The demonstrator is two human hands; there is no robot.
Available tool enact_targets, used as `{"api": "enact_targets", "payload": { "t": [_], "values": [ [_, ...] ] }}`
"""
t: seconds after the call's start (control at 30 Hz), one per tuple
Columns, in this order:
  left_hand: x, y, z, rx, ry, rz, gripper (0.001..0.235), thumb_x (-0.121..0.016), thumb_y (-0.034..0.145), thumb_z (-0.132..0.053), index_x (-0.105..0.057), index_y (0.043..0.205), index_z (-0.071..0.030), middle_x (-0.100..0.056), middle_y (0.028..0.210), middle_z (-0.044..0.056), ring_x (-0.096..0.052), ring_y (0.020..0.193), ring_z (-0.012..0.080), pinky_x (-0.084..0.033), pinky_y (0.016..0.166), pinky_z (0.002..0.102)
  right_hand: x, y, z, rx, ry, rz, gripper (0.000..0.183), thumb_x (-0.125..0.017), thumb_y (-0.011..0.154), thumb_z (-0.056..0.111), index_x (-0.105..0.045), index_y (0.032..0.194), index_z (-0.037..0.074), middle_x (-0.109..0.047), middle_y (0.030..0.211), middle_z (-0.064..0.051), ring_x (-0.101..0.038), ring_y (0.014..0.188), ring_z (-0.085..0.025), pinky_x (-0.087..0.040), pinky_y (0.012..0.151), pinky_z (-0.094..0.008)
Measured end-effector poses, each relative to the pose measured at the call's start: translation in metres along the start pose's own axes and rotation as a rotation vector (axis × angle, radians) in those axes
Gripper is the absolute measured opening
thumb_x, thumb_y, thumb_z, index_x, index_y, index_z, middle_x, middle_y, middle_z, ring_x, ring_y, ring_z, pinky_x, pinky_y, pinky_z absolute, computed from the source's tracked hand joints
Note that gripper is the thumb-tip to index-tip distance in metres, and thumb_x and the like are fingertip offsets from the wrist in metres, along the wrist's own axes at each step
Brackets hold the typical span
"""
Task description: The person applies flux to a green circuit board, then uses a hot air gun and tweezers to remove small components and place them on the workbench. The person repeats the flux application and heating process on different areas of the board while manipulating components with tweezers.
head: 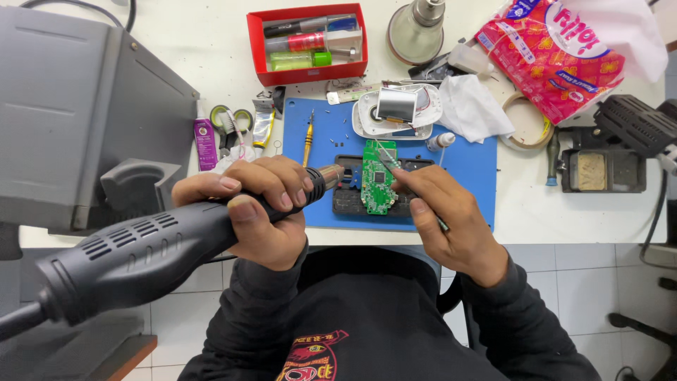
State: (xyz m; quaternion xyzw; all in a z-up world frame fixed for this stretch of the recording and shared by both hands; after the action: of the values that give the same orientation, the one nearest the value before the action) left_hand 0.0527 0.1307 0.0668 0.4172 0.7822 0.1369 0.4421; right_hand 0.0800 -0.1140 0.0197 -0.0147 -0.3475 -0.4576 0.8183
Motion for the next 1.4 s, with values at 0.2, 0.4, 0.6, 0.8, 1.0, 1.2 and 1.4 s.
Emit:
{"api": "enact_targets", "payload": {
  "t": [0.2,0.4,0.6,0.8,1.0,1.2,1.4],
  "values": [
    [0.006,0.002,0.004,-0.004,0.001,0.039,0.023,-0.063,0.119,-0.032,-0.044,0.119,-0.018,-0.046,0.069,0.006,-0.048,0.05,0.0225,-0.05,0.054,0.04,-0.016,-0.005,0.001,0.056,-0.238,-0.032,0.029,-0.054,0.115,0.004,-0.066,0.141,-0.005,-0.068,0.109,-0.018,-0.063,0.094,-0.035,-0.053,0.089,-0.048],
    [0.003,0.004,0.006,0.002,0.027,0.019,0.029,-0.065,0.12,-0.038,-0.043,0.119,-0.019,-0.043,0.068,0.006,-0.046,0.048,0.0225,-0.05,0.052,0.04,-0.027,-0.011,0.004,0.048,-0.237,-0.052,0.019,-0.056,0.117,0.008,-0.069,0.125,-0.004,-0.064,0.099,-0.017,-0.062,0.088,-0.034,-0.054,0.08,-0.046],
    [0.001,0.004,0.003,0.008,0.026,-0.013,0.03,-0.066,0.119,-0.038,-0.042,0.119,-0.02,-0.044,0.07,0.005,-0.046,0.051,0.0228,-0.052,0.054,0.041,-0.077,-0.009,0.022,0.007,-0.149,0.088,0.033,-0.051,0.12,0.02,-0.063,0.136,-0.007,-0.057,0.106,-0.019,-0.057,0.092,-0.038,-0.05,0.084,-0.05],
    [0.004,-0.004,0.006,0.03,-0.02,-0.015,0.028,-0.067,0.118,-0.035,-0.043,0.119,-0.02,-0.045,0.07,0.005,-0.046,0.051,0.022,-0.052,0.056,0.039,-0.094,0.002,0.023,-0.017,-0.141,0.1,0.04,-0.053,0.111,0.011,-0.058,0.144,-0.01,-0.054,0.11,-0.022,-0.054,0.096,-0.04,-0.049,0.091,-0.051],
    [0.008,-0.003,0.002,-0.022,-0.01,-0.008,0.023,-0.065,0.118,-0.03,-0.044,0.119,-0.02,-0.047,0.07,0.006,-0.047,0.051,0.023,-0.052,0.056,0.041,-0.105,0.016,0.024,-0.005,-0.476,0.117,0.042,-0.056,0.109,0.01,-0.061,0.145,-0.011,-0.049,0.096,-0.018,-0.049,0.082,-0.038,-0.043,0.074,-0.052],
    [0.013,0.002,0.001,-0.021,0.023,-0.022,0.025,-0.065,0.118,-0.032,-0.043,0.119,-0.02,-0.045,0.069,0.006,-0.046,0.05,0.0229,-0.051,0.054,0.041,-0.121,0.037,0.034,0.102,-0.626,0.078,0.031,-0.061,0.102,0.006,-0.066,0.129,-0.007,-0.049,0.09,-0.014,-0.045,0.077,-0.033,-0.041,0.07,-0.048],
    [0.019,0.004,0.006,-0.026,0.01,-0.033,0.026,-0.065,0.117,-0.032,-0.042,0.118,-0.02,-0.044,0.068,0.007,-0.045,0.049,0.0232,-0.051,0.052,0.041,-0.136,0.049,0.024,0.08,-0.769,-0.013,0.011,-0.065,0.097,0.012,-0.057,0.089,0.011,-0.049,0.085,-0.01,-0.046,0.076,-0.031,-0.038,0.068,-0.047]
  ]
}}
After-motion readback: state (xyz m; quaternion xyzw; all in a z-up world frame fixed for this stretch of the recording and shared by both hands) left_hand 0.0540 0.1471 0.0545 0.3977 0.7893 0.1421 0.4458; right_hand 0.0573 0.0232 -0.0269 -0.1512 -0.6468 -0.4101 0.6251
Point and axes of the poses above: each hand's wrist, its own y-axis towards the middle knuckle, its own x-axis out of the back of the hand, z = x × y, the point moved 10 cm from there along y, towards the middle knuckle
